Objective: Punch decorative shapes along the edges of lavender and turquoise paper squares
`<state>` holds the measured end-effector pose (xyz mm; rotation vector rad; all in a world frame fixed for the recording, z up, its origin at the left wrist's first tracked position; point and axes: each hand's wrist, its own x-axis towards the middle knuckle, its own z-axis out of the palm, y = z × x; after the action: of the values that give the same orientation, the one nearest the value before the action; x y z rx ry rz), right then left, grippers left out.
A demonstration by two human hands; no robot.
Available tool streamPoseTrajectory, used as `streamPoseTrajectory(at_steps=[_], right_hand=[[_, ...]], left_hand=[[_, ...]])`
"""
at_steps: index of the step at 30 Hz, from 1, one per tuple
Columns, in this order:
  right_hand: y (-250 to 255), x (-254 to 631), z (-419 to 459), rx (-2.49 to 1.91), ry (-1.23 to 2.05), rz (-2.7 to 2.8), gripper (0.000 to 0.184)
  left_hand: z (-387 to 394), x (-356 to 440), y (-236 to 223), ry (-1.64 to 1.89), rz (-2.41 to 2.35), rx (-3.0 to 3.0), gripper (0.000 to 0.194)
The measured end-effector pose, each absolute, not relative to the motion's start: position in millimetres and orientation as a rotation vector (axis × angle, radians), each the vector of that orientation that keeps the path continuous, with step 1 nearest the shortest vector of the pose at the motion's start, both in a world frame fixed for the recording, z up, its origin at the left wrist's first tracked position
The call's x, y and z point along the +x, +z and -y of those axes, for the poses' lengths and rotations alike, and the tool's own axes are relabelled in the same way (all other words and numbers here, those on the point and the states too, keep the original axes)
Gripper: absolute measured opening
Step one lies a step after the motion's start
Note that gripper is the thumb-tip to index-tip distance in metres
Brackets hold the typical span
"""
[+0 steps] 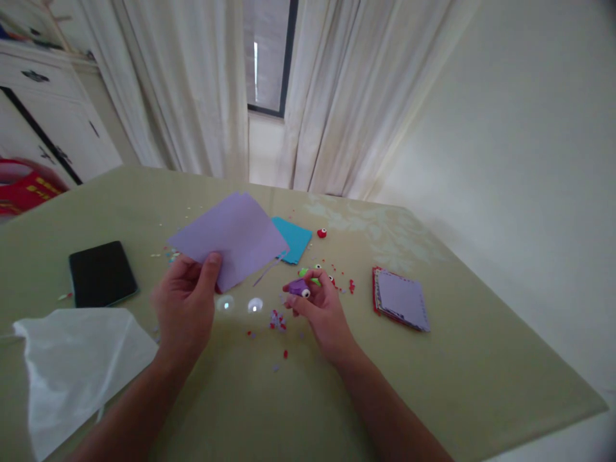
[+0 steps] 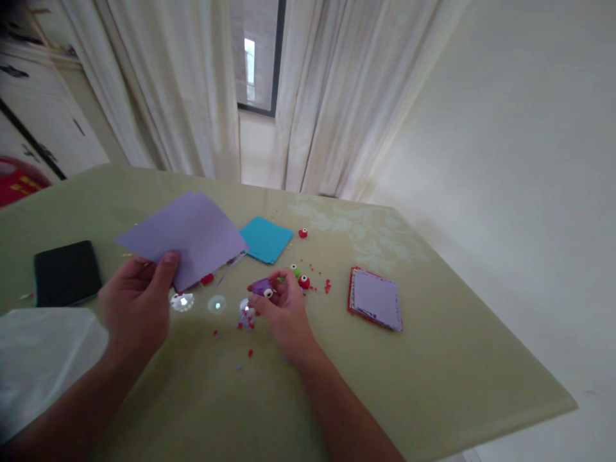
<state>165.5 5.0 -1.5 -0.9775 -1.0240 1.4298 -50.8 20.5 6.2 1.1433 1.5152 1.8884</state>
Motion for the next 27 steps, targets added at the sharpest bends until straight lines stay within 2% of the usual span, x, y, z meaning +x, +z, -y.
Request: streamPoseTrajectory(at_steps=[3,7,16,23,27], right_hand=[[4.6,167.5,-7.1,-0.882,1.611,0.720,0.047],[7.2,170.9,-9.0,-0.819,1.676,0.552,0.041],[10.1,170.9,-7.1,-0.832,1.589,0.642,0.056],[11.4,170.1,-3.9,-0.852,1.545,0.698,0.045],[13.8,169.7,-1.6,-0.843,1.531,0.693,0.047]], left_hand=[[-18.2,-49.4,6.7,1.868,-1.493,1.120,0.025],[-14.8,-46.5,7.4,1.834,-1.513,1.107,0.026],[-9.8,-41.1,11.2,1.769,-1.560,1.162,0.022],[-9.4,-36.8,9.9,1.771,-1.495,1.165,0.016],[-7.6,-33.1,16.0,1.768,-1.528,1.138,0.017]])
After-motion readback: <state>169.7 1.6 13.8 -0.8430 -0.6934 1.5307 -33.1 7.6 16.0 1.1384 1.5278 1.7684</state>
